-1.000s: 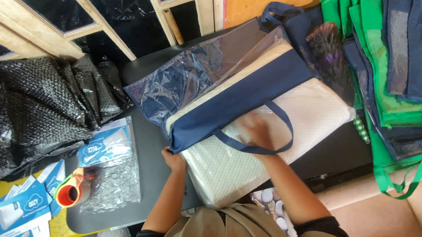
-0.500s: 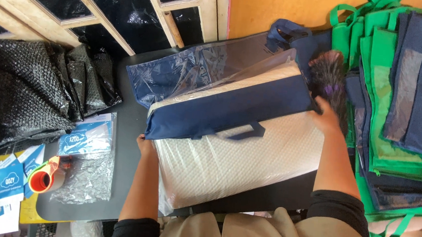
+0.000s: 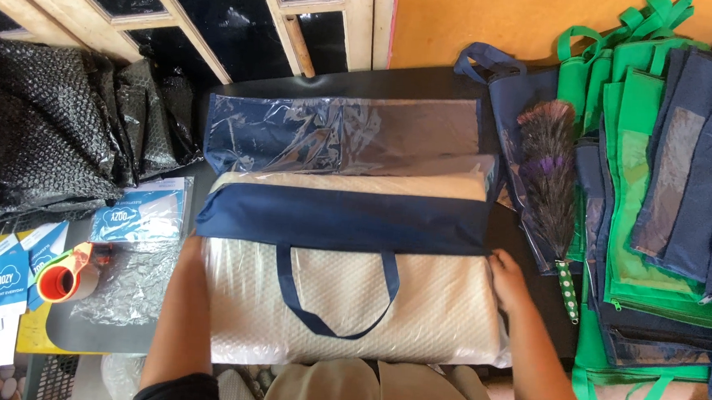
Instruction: The person prepares a pillow for shipping by cleaning a blue storage bag with a duster, placing the pillow inside, adding a product label, and zipping the bag closed.
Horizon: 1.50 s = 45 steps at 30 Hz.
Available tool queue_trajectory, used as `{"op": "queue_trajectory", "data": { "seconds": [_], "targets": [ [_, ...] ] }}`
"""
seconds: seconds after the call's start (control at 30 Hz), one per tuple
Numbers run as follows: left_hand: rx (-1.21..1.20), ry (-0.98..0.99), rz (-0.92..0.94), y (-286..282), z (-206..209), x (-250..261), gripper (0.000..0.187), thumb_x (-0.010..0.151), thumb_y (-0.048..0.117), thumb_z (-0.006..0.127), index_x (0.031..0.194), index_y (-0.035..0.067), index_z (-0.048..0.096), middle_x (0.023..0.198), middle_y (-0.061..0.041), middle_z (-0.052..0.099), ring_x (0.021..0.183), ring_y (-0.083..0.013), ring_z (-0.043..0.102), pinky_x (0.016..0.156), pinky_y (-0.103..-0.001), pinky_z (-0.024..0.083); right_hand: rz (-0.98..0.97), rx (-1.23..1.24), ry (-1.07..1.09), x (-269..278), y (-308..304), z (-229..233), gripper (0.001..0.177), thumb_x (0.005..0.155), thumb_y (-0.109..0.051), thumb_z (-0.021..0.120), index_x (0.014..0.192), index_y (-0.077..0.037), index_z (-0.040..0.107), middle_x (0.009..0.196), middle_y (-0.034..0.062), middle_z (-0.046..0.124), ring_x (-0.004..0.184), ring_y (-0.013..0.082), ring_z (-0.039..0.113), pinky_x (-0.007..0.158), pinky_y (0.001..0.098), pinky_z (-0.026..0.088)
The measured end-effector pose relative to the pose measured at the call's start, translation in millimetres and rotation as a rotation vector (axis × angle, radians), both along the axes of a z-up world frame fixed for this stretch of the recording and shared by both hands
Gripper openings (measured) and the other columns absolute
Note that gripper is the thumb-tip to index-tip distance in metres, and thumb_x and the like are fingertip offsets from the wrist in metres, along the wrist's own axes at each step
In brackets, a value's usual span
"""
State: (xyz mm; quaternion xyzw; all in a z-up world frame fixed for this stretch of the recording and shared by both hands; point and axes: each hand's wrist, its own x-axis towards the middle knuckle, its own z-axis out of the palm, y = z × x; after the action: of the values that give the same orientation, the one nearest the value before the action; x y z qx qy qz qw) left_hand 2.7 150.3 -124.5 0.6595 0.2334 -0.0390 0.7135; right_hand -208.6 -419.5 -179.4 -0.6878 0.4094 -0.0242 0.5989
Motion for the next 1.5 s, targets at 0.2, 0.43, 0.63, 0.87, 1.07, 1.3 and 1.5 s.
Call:
{"op": "queue_trajectory", "data": {
  "seconds": [0.2,0.43,0.63,0.87,1.07,1.3,1.5],
  "targets": [
    [-0.014,0.054,-0.176,39.0,62.3,-41.3,0.041,0.093,0.008,0.060,0.132,0.014,0.047,0.132,-0.022,0.054,0.118,-0.0385,0.054,0.105,-0.052,0.035,0.195,-0.458,0.063,-36.5,-16.1,-52.5,0.031,0.093,-0.016,0.066,0.122,-0.011,0.072,0.114,0.0248,0.072,0.112,0.0461,0.066,0.095,0.0544,0.051],
    [0.305,0.123,-0.446,128.1,-12.9,-64.0,0.051,0.098,0.028,0.068,0.143,0.016,0.049,0.150,-0.020,0.054,0.137,-0.0388,0.050,0.113,-0.052,0.037,0.379,-0.592,0.205,-47.8,-36.5,-56.0,0.027,0.085,-0.025,0.077,0.108,-0.010,0.074,0.098,0.0193,0.078,0.099,0.0413,0.074,0.087,0.0503,0.057],
    [0.469,0.268,-0.433,86.9,63.1,-133.8,0.074,0.104,0.040,0.052,0.167,0.018,0.020,0.165,-0.018,0.030,0.150,-0.0397,0.030,0.123,-0.057,0.024,0.376,-0.210,0.130,-89.9,-60.2,-121.7,0.026,0.085,-0.016,0.081,0.102,-0.001,0.069,0.087,0.0237,0.073,0.079,0.0397,0.072,0.067,0.0492,0.059],
    [0.423,0.446,-0.386,88.5,81.2,-195.2,0.064,0.092,0.038,0.054,0.155,0.027,0.047,0.146,-0.005,0.062,0.136,-0.0271,0.055,0.110,-0.043,0.040,0.277,0.358,0.061,-144.6,-34.3,-65.7,0.018,0.086,0.007,0.070,0.093,-0.008,0.062,0.095,0.0101,0.069,0.084,0.0241,0.069,0.075,0.0497,0.063],
    [0.313,0.527,-0.234,92.6,76.5,-244.5,0.052,0.095,0.029,0.057,0.146,0.020,0.060,0.133,-0.012,0.069,0.121,-0.0277,0.062,0.100,-0.042,0.046,0.305,0.495,0.021,-186.4,-28.4,-63.5,0.025,0.080,0.007,0.076,0.103,-0.004,0.073,0.090,0.0100,0.073,0.075,0.0198,0.067,0.062,0.0354,0.050],
    [0.632,0.072,-0.146,129.6,-29.6,-254.2,0.010,0.090,0.014,0.055,0.097,0.008,0.060,0.090,-0.007,0.058,0.087,-0.0207,0.052,0.077,-0.036,0.040,0.082,0.472,-0.156,-176.3,-12.0,-69.8,0.029,0.071,0.009,0.075,0.087,-0.012,0.063,0.084,0.0067,0.065,0.064,0.0208,0.061,0.057,0.0387,0.048],
    [0.315,-0.106,0.364,50.8,20.7,-191.8,0.026,0.104,0.019,0.046,0.122,0.005,0.058,0.118,-0.014,0.060,0.111,-0.0237,0.053,0.104,-0.038,0.036,-0.267,0.467,-0.560,-117.1,15.3,-53.2,0.032,0.076,-0.006,0.053,0.105,-0.017,0.061,0.082,0.0071,0.061,0.072,0.0185,0.062,0.064,0.0333,0.047]
  ]
}}
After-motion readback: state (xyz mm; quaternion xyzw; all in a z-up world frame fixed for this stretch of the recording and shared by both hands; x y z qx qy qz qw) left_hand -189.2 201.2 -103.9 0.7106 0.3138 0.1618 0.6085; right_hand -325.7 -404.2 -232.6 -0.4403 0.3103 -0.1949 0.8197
